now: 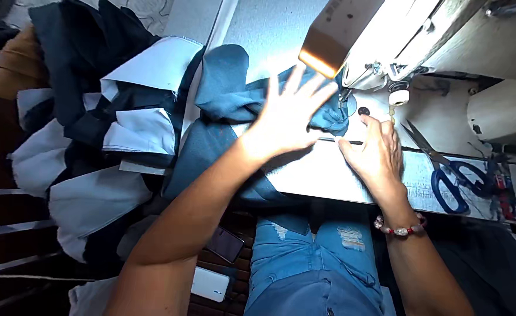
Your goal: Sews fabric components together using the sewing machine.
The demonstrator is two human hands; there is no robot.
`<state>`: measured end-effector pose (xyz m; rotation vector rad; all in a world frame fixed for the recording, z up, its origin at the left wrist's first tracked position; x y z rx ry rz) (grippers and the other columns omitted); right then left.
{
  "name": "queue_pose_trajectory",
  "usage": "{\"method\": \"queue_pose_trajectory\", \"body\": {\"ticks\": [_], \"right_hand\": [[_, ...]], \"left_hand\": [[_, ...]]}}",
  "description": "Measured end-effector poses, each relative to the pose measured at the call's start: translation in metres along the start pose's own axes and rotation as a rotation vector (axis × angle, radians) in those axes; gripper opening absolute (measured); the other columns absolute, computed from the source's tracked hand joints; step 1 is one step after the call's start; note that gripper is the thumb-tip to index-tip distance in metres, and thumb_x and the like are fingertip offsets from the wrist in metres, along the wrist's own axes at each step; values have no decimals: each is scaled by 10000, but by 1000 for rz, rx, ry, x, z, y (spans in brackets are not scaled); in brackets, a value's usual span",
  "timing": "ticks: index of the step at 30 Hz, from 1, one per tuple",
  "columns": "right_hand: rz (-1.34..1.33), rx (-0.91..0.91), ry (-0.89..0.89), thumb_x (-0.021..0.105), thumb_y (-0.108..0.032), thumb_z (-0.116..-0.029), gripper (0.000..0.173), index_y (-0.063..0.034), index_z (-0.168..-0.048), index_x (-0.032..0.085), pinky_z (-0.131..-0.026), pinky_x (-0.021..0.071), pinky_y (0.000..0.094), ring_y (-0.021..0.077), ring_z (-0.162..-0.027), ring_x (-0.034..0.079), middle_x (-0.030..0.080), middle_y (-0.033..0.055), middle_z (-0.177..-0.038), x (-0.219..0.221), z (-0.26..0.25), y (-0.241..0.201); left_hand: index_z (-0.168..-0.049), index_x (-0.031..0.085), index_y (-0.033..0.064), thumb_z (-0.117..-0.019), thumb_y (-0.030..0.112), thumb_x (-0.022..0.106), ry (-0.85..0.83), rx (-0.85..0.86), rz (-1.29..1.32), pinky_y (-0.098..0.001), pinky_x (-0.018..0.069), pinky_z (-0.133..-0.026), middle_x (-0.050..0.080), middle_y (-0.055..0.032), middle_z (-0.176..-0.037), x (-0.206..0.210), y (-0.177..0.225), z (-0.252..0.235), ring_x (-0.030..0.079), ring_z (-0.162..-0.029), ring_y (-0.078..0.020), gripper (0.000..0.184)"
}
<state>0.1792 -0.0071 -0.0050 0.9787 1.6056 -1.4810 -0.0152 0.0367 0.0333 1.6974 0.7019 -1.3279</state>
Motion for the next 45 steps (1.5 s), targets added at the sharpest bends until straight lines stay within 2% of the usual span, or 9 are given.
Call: {"method": "queue_pose_trajectory", "body": {"ticks": [6,9,12,21,25,30,35,42,45], "right_hand": [[-302,-161,76,676,-321,-972,304,-71,-1134,738,-897,387,600,419,-1161,524,627,174,-1219,3,-3,-10],[-465,-93,34,771,-57,-848,354,-45,-1192,685,-869,391,640,423,-1111,542,642,181,-1175,-2,-1,-28],[-610,37,128,670,-103,-972,178,-27,-1115,599,-750,485,366,183,-811,572,602,110,-919,-7,1,-42],[-916,-21,98,596,-17,-948,347,-95,-1252,448,-420,388,156,5,-475,426,489,-35,-710,-3,23,-14],[-521,21,-113,599,-33,-992,347,-38,-1323,494,-445,382,270,114,-475,424,511,53,-665,-6,31,-6],[-122,-131,2,536,-168,-1057,310,8,-1301,609,-744,537,558,377,-887,677,678,229,-1060,-35,16,-24],[3,-128,-28,690,-185,-914,542,101,-1346,530,-761,525,620,488,-1019,628,536,333,-1263,-16,1,-44],[-71,-182,92,519,-34,-999,254,78,-1177,661,-798,534,576,450,-966,679,675,300,-1082,-8,-13,-13],[-362,53,-42,523,-164,-1060,249,31,-1125,663,-541,468,262,117,-574,530,613,113,-807,-11,-24,9]], "left_hand": [[-1339,661,61,-873,396,750,50,-337,-96,-851,-57,-1073,292,-232,-1650,-75,-96,92,50,-1518,-587,581],[-1022,713,-78,-932,130,669,374,-134,318,-525,244,-1228,592,-174,-1440,-66,-110,105,422,-1463,-317,231],[-1095,631,-108,-985,59,577,523,-141,397,-172,488,-885,679,-122,-1004,-72,-94,87,615,-932,3,207],[-1225,642,-56,-1003,395,634,240,-482,-31,-770,404,-911,655,-382,-1104,-83,-124,53,611,-1081,-601,503],[-1199,645,-71,-981,288,690,143,-414,-226,-727,348,-977,675,-363,-988,-56,-109,60,634,-980,-576,422],[-1456,541,62,-895,-14,548,260,-94,-270,-854,14,-1095,487,-287,-1496,-48,-29,46,237,-1477,-585,566],[-1183,720,27,-924,67,533,278,262,69,-552,474,-913,711,-181,-950,1,46,-6,678,-974,-382,322],[-1314,634,29,-1026,168,579,-20,-85,272,-545,447,-937,656,-212,-1201,42,40,-33,589,-1169,-405,324],[-1106,757,63,-969,53,590,0,-18,272,-521,414,-869,651,-192,-1055,42,35,-26,585,-1053,-382,216]]}}
Point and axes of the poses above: each hand's wrist, its own z-axis away from the middle knuckle, its own x-axis out of the palm, y = z × x, the point moved 4 cm from there along -z, towards the middle knuckle
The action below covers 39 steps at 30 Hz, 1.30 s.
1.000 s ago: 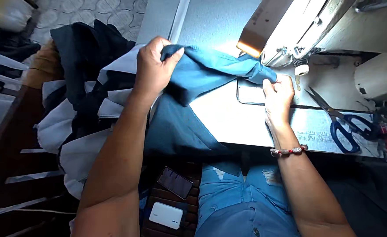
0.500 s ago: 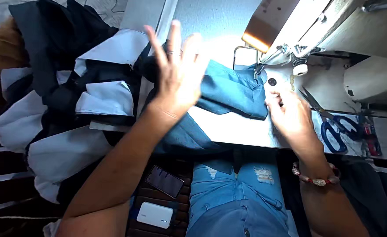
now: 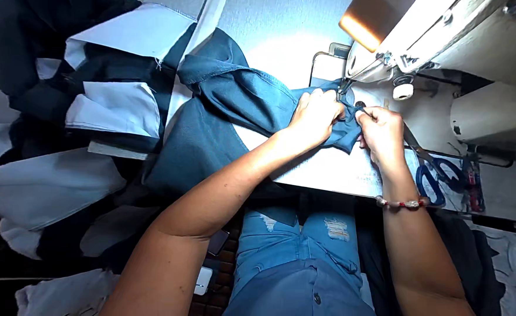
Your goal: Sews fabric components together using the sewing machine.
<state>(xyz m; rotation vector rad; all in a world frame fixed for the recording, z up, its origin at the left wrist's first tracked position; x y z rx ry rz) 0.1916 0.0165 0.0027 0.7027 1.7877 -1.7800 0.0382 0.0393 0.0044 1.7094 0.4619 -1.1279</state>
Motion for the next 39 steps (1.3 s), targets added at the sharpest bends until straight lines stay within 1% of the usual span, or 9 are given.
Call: {"method": "queue_pose_trajectory", "body": {"ticks": [6,10,16,19,23,25,28,32,39], "right_hand": [[-278,345,-51,588,-85,-1019,134,19,-1086,640,-420,456,167,11,-429,501,583,13,-707,4,-24,9],[-287,350,-49,593,-77,-1016,127,25,-1073,642,-419,456,170,16,-423,493,579,15,-697,5,-24,9],[-332,181,-83,542,-201,-1064,196,-35,-1153,598,-441,448,165,22,-450,475,556,24,-743,-1,3,3],[-404,114,-107,494,-224,-1085,290,-42,-1303,551,-509,480,169,14,-543,532,581,2,-817,0,12,0],[-507,93,-98,588,30,-971,483,-101,-1418,464,-445,473,172,41,-471,510,524,7,-712,3,40,-1],[-691,143,-13,590,90,-932,474,-106,-1350,485,-465,494,159,20,-481,526,532,-32,-690,8,42,-5],[-984,215,76,572,96,-949,392,-130,-1262,502,-547,574,196,41,-559,627,606,-56,-720,17,42,-19],[-810,96,15,597,81,-941,430,-133,-1294,477,-501,548,176,24,-509,585,562,-51,-687,16,49,-17],[-303,12,-126,660,-32,-959,352,-54,-1297,566,-432,468,193,60,-467,527,603,51,-739,-4,43,5]], "left_hand": [[-836,707,-56,-906,29,580,130,228,-190,-530,414,-839,663,-219,-975,2,6,2,598,-1036,-416,168],[-1186,736,60,-1010,196,448,94,55,-127,-540,392,-865,687,-201,-984,9,6,-4,606,-1005,-408,364],[-1201,753,100,-962,37,516,171,207,-31,-555,390,-929,709,-114,-1236,19,8,6,570,-1217,-382,343],[-1348,667,76,-962,197,442,43,257,64,-673,219,-1110,643,-114,-1403,20,7,18,405,-1450,-421,462],[-1473,542,62,-869,409,645,-140,263,67,-763,-18,-1137,512,-127,-1543,19,3,22,184,-1544,-461,704],[-1382,619,59,-852,425,713,14,289,-8,-783,50,-1142,630,-125,-1409,19,2,20,322,-1491,-467,651],[-934,727,57,-860,59,675,425,437,-158,-710,331,-1048,766,-112,-971,3,-4,10,634,-1217,-417,90],[-839,687,9,-963,-26,528,337,729,-350,-541,465,-1026,740,-156,-872,-14,-9,10,699,-1064,-383,205],[-1353,665,218,-953,715,388,-79,364,-296,-691,248,-1161,499,-290,-1491,14,-5,49,401,-1432,-514,696]]}}
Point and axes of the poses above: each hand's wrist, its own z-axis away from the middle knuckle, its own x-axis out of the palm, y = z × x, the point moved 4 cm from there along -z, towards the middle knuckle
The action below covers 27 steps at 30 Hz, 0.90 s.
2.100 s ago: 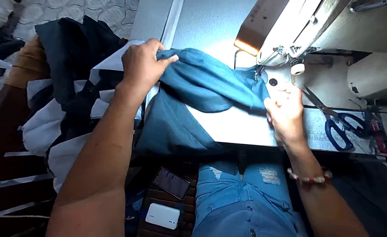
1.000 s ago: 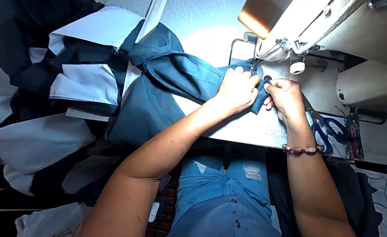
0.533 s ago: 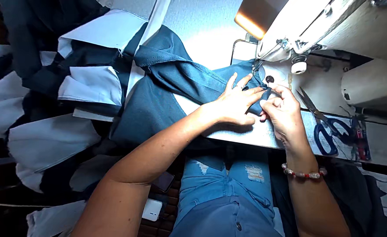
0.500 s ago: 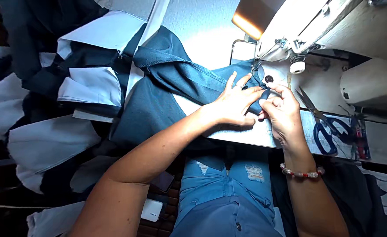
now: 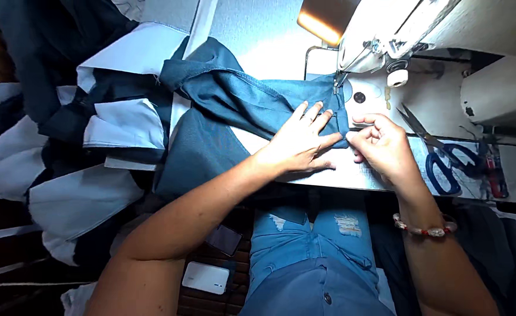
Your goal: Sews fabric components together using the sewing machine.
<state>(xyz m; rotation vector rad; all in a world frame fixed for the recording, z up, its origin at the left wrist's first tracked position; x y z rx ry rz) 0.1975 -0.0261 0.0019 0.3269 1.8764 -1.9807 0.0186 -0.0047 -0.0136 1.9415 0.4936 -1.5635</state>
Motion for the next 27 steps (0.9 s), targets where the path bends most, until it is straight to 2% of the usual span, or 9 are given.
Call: {"method": "queue_pose_trajectory", "body": {"ticks": [3,6,9,12,14,16,21,24,27], "right_hand": [[55,-8,137,699,-152,-953,348,-1,-1255,614,-496,504,184,20,-535,569,634,29,-787,2,-23,8],[299,-64,167,726,-190,-929,424,23,-1278,614,-600,436,305,121,-606,493,589,67,-749,12,-30,-1],[391,-19,147,687,-92,-913,416,19,-1308,622,-649,479,401,208,-649,555,630,116,-778,20,-33,-7],[368,-9,170,648,-56,-924,388,31,-1302,641,-632,468,376,187,-621,537,639,113,-753,20,-29,-6],[339,-13,174,634,-63,-943,362,24,-1294,650,-611,461,359,171,-602,524,636,103,-738,21,-22,-5],[331,-67,162,607,-49,-976,332,31,-1298,632,-558,459,369,199,-571,523,642,131,-741,23,-11,-7],[302,-80,173,601,-35,-980,284,5,-1255,660,-546,453,337,174,-552,515,640,110,-727,22,-9,-8],[302,-63,172,594,-29,-985,311,7,-1291,643,-538,435,330,168,-555,492,611,106,-728,22,-7,-8],[363,-60,172,585,-63,-998,334,-12,-1326,623,-525,445,370,204,-567,507,598,115,-749,26,5,-11]], "left_hand": [[-1370,654,237,-949,701,418,-12,-22,21,-698,210,-1172,468,-305,-1510,1,2,0,359,-1453,-525,670],[-1414,627,262,-950,697,426,-63,-30,23,-695,178,-1184,435,-307,-1536,-1,3,0,320,-1474,-522,666],[-1418,625,274,-972,658,397,-47,-10,34,-672,234,-1168,459,-291,-1524,-2,-1,3,359,-1457,-507,631],[-1328,683,170,-966,446,409,132,-12,127,-599,402,-1011,646,-207,-1342,-6,-9,4,552,-1302,-428,531],[-1340,645,80,-975,321,407,154,-108,211,-566,412,-946,680,-163,-1203,-10,-10,-1,584,-1198,-378,499],[-1349,642,48,-995,278,377,171,-175,184,-541,396,-887,670,-164,-1160,-7,-6,-8,575,-1128,-376,499],[-1296,688,93,-1003,299,342,150,-252,81,-545,376,-846,637,-164,-1124,0,0,-21,552,-1100,-388,499],[-1360,668,153,-1012,316,316,125,-266,50,-555,364,-855,626,-152,-1154,3,2,-24,542,-1112,-383,521],[-1367,664,137,-1018,302,320,123,-221,53,-571,355,-906,620,-120,-1355,5,4,-18,524,-1215,-378,517]]}}
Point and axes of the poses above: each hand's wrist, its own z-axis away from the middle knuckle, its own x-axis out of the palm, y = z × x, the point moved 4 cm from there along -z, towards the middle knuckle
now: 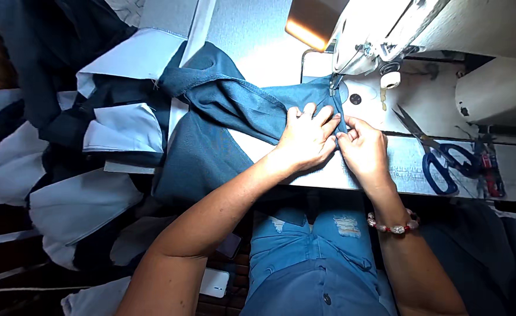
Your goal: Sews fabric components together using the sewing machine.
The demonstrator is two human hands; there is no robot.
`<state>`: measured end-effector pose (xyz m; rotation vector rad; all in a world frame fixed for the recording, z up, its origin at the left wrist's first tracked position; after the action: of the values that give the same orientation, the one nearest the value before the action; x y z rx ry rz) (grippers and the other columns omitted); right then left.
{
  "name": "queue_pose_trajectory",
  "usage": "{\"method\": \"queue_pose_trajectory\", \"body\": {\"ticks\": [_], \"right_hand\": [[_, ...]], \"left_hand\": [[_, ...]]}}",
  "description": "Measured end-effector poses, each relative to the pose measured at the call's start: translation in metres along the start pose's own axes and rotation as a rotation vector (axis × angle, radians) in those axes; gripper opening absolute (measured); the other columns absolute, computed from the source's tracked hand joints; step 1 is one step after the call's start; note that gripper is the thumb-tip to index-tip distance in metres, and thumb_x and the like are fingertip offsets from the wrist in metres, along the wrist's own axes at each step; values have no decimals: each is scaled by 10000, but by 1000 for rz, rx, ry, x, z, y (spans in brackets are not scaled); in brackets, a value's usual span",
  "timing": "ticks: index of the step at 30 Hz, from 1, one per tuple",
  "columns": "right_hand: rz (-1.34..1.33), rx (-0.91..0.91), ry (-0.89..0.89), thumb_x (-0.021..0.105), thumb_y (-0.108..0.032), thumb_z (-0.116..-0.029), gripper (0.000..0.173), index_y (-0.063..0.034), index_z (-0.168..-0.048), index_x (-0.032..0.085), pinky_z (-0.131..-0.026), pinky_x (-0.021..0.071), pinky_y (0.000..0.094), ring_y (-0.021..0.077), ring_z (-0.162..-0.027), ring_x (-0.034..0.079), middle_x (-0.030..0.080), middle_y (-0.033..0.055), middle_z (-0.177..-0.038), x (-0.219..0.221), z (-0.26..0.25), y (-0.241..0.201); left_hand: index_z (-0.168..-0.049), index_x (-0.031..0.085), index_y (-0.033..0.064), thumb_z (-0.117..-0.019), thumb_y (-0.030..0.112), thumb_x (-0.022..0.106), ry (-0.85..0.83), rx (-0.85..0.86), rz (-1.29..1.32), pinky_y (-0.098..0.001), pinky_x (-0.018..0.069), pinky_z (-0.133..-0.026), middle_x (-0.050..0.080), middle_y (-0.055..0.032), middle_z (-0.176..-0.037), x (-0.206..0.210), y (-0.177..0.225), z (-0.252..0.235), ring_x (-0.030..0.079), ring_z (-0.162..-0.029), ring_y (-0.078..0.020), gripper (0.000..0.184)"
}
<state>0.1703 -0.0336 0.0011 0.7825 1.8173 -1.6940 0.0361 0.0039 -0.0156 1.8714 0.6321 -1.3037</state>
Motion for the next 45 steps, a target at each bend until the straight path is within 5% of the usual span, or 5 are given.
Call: {"method": "queue_pose_trajectory", "body": {"ticks": [3,5,25,38,45], "right_hand": [[126,-43,-15,561,-34,-985,386,36,-1363,597,-711,548,516,365,-838,662,661,244,-1067,5,9,-15],[227,-26,-48,565,-34,-985,396,46,-1372,582,-722,560,549,417,-908,675,630,267,-1135,9,12,-24],[333,-72,-48,584,-10,-968,370,72,-1328,610,-644,566,521,406,-832,688,631,260,-1069,16,6,-25],[357,-22,-147,595,-23,-986,392,93,-1358,550,-776,558,535,443,-993,659,588,283,-1195,15,-24,-33],[322,-60,-121,570,-50,-1003,293,57,-1273,600,-739,561,522,412,-918,664,576,262,-1148,6,-26,-31]], "left_hand": [[-1341,674,123,-1012,290,326,1,84,-5,-576,363,-952,612,-113,-1414,-1,-4,10,513,-1290,-392,507],[-1305,700,137,-1003,291,335,24,110,15,-600,377,-1006,617,-131,-1424,-3,-4,17,515,-1331,-422,498],[-1278,719,123,-998,222,371,53,35,119,-709,280,-1128,611,-174,-1420,-7,-4,28,451,-1394,-503,457],[-1327,686,131,-1013,247,336,1,-9,146,-699,206,-1170,559,-144,-1488,-4,-26,-2,377,-1458,-473,484],[-1291,709,121,-972,298,471,24,0,222,-696,167,-1185,580,-132,-1467,-5,-45,-23,370,-1463,-465,435]]}}
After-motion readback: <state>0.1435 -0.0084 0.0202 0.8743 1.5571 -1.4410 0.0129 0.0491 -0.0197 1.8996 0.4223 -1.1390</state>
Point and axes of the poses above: each hand's wrist, its own z-axis away from the middle knuckle, its own x-axis out of the palm, y = z × x, the point moved 4 cm from there along -z, towards the middle knuckle
